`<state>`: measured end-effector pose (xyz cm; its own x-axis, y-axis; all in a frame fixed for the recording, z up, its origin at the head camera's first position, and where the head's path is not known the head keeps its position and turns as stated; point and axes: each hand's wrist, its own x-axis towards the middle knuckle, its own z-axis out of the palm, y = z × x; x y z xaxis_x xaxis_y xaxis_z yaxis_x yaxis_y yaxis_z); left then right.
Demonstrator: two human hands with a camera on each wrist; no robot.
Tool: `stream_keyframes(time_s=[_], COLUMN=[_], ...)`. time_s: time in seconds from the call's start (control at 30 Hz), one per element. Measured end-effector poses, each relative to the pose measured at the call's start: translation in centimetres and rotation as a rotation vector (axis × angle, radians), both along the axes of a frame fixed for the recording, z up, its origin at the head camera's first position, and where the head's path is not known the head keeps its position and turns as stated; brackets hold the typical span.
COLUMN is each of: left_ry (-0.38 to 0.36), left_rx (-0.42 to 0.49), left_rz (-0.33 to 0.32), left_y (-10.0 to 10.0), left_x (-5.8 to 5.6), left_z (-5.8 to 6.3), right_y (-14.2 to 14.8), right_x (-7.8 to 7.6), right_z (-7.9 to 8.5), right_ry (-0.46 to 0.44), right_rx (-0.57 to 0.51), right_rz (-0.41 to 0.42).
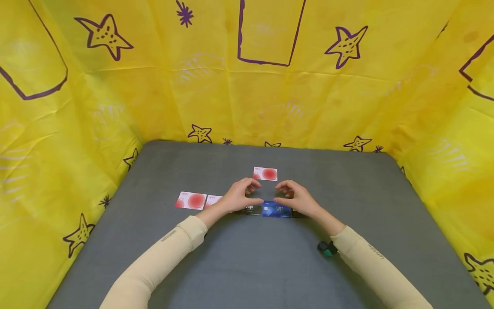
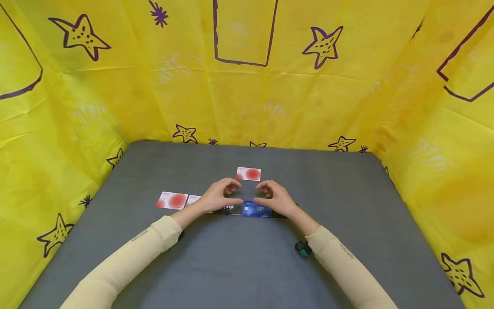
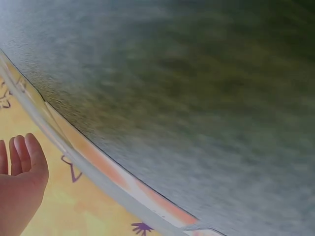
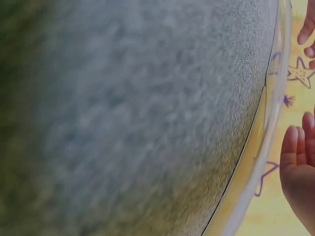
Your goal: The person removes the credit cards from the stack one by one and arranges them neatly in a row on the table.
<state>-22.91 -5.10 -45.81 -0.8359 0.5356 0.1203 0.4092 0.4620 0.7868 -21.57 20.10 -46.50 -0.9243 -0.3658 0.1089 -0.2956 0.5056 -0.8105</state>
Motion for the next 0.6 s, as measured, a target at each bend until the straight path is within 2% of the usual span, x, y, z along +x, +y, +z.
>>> stream_keyframes(time_s=[0.2,0.37,0.6], left_ry=[-0.018,-0.024,-0.028], left_rx=[0.009,0.005,-0.068], left_rz=[0.016,0.043,0.069], left_y=[-0.8,-1.1,-0.9], left_x=[-0.2,-0.9,-2.2], left_z=[-0.1,-0.3,-0.1], right_y=[-0.5,-0.5,-0.2], right_x=[-0.4,-1.0,-2.5], right_z=[-0.1,-0.1,-0.5], right_ry=[-0.002,-0.004,0.001], right_rx=[-0.001,0.010,0.058], right_rz=[0.011,0.006,-0.024])
